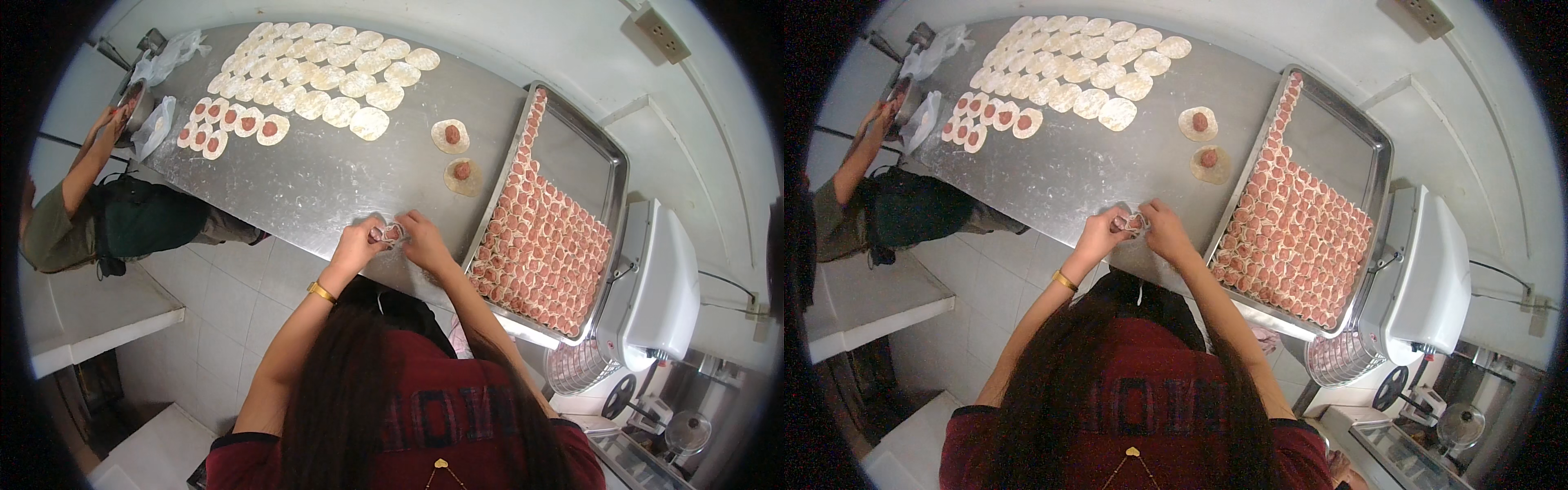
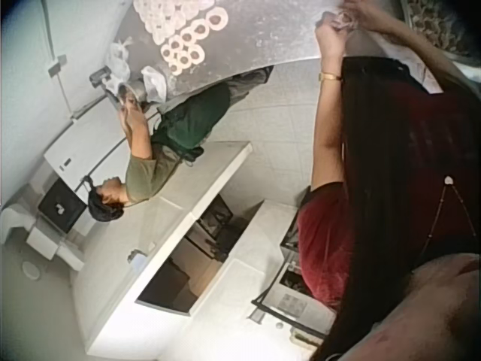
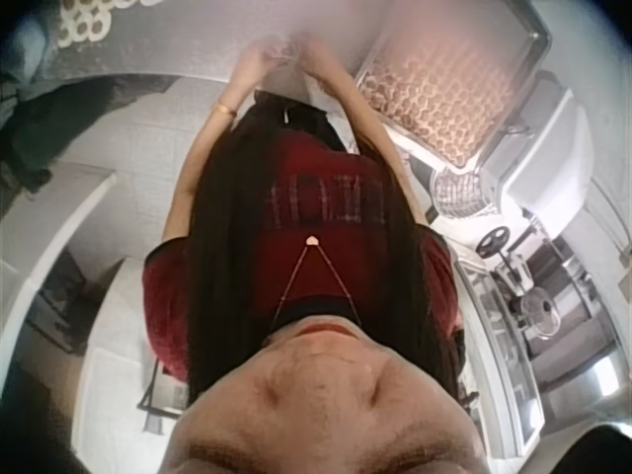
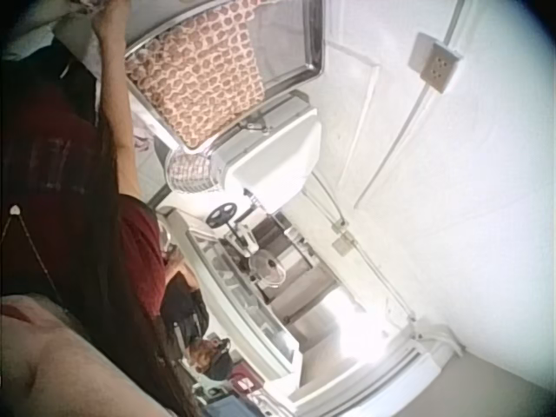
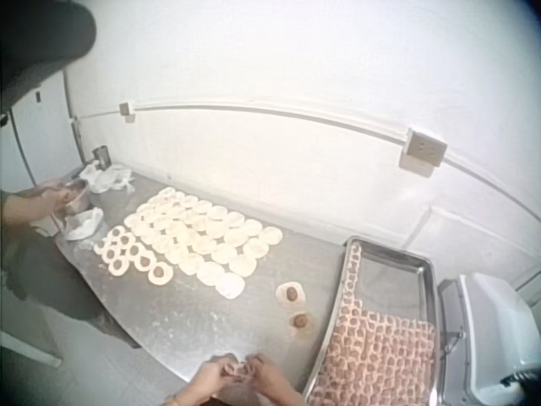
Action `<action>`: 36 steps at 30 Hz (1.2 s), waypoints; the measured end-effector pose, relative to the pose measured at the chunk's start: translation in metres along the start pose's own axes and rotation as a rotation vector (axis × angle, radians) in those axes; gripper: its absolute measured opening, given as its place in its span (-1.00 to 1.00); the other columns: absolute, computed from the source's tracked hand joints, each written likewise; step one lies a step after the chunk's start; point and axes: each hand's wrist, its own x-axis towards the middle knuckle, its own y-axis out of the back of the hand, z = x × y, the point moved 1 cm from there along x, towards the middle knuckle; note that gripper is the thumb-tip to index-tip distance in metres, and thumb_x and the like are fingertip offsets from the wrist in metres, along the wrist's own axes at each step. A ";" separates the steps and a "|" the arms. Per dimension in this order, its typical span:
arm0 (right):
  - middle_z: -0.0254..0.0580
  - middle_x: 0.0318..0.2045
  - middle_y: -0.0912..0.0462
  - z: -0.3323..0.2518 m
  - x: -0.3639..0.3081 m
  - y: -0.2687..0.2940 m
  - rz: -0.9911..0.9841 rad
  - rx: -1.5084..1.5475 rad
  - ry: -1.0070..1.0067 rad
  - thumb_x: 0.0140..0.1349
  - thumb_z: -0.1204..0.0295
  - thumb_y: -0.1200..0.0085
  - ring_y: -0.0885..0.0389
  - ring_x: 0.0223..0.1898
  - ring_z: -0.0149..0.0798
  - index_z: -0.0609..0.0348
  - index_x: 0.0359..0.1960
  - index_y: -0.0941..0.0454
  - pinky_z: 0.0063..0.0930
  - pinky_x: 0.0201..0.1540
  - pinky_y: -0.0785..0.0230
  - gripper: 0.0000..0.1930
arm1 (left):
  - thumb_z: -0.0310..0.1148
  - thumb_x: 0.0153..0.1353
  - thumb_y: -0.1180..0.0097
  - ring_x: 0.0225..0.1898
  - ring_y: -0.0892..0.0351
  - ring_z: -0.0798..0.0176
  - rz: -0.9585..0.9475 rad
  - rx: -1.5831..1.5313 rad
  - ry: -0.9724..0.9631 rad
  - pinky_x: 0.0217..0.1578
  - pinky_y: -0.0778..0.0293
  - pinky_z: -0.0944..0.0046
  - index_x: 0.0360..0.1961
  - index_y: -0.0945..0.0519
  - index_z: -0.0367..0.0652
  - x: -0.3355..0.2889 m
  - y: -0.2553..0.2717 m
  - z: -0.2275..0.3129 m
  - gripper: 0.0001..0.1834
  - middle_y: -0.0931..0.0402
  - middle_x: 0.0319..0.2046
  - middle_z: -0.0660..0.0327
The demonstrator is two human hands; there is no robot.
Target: The person places small meat portions onto round dough discs, folds them into dumplings, and arranges them on a metal tray. Another person works alongside, performing the same task on the same table.
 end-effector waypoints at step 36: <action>-0.01 -0.19 -0.50 -0.006 0.007 0.021 -0.125 0.016 -0.041 -0.06 0.64 0.02 -0.47 -0.10 0.03 0.19 -0.23 -0.53 -0.24 -0.04 -0.34 -0.71 | -0.45 0.04 -0.08 -0.43 -0.49 0.04 0.310 0.180 -0.085 -0.43 -0.42 0.15 -0.28 -0.46 -0.14 -0.023 0.004 -0.026 -0.82 -0.42 -0.31 0.11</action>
